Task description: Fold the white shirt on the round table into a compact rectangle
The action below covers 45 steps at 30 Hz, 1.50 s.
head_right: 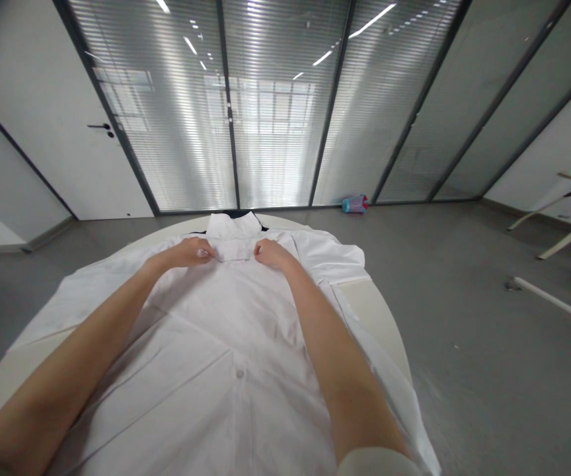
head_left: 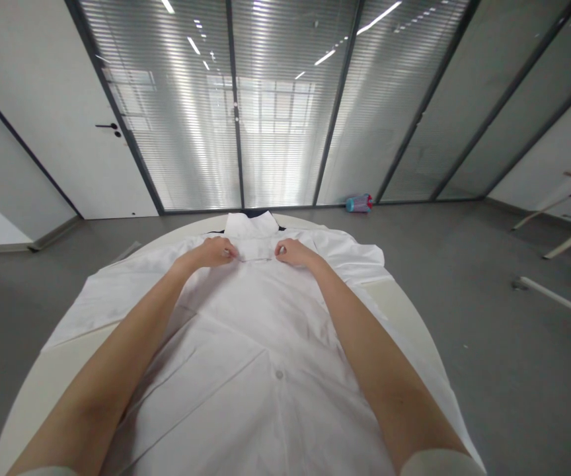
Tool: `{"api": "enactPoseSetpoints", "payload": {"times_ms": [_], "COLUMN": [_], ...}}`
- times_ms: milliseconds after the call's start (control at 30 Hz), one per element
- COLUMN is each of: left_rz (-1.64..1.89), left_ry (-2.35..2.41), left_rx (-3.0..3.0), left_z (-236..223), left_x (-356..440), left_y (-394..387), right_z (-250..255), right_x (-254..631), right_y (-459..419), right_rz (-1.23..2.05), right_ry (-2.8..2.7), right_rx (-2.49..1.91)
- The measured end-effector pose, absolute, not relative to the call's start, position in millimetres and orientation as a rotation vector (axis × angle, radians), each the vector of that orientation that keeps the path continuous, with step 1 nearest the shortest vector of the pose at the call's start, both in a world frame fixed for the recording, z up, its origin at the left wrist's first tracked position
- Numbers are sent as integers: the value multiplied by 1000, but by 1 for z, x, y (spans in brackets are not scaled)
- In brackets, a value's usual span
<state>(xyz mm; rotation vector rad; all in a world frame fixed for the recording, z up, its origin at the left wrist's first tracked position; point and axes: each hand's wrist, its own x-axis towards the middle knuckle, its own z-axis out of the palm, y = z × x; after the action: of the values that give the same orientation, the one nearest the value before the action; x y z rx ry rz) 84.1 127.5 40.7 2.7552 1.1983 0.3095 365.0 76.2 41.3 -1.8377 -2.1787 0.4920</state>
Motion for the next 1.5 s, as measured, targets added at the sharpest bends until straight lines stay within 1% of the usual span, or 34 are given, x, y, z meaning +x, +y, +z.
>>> {"api": "enactPoseSetpoints", "payload": {"times_ms": [100,233,367,400,467,567,667,733,833,1000,1100,1333,1500], "left_rz": [223,323,556,556,445,289,283,301,374,487,462,284,322], "left_ry": [1204,1353,1160,1108,1094,1127,1127,1128,1203,1608,1764,1822,1810], "left_rx": [2791,2843,2926,2935,2919,2877,2881,2886,2871,2707,2655,2625,2617], "left_z": [40,33,10,3,-10,-21,-23,-23,-23,-24,-24,-25,-25], "left_x": [88,109,134,138,140,138,136,137,138,138,137,138,139], "left_y": [123,112,103,102,102,104,106,105,103,101,101,105,105], "right_z": [38,34,23,21,18,18,13,6,-5,-8,-7,-9,-12], "right_x": [361,353,346,345,345,344,341,340,339,341,340,338,340], "right_y": [74,75,78,78,77,73,70,70,74,80,79,79,83], "right_rz": [482,358,348,367,371,146,-98,-58,106,183,174,140,240], "right_ry": [-2211,-2182,-2196,-2206,-2196,-2120,-2159,-2260,-2339,-2350,-2320,-2162,-2117], "right_rx": [-1817,-1721,-1580,-1596,-1653,-1678,-1651,-1692,-1798,-1839,-1861,-2042,-2008]}}
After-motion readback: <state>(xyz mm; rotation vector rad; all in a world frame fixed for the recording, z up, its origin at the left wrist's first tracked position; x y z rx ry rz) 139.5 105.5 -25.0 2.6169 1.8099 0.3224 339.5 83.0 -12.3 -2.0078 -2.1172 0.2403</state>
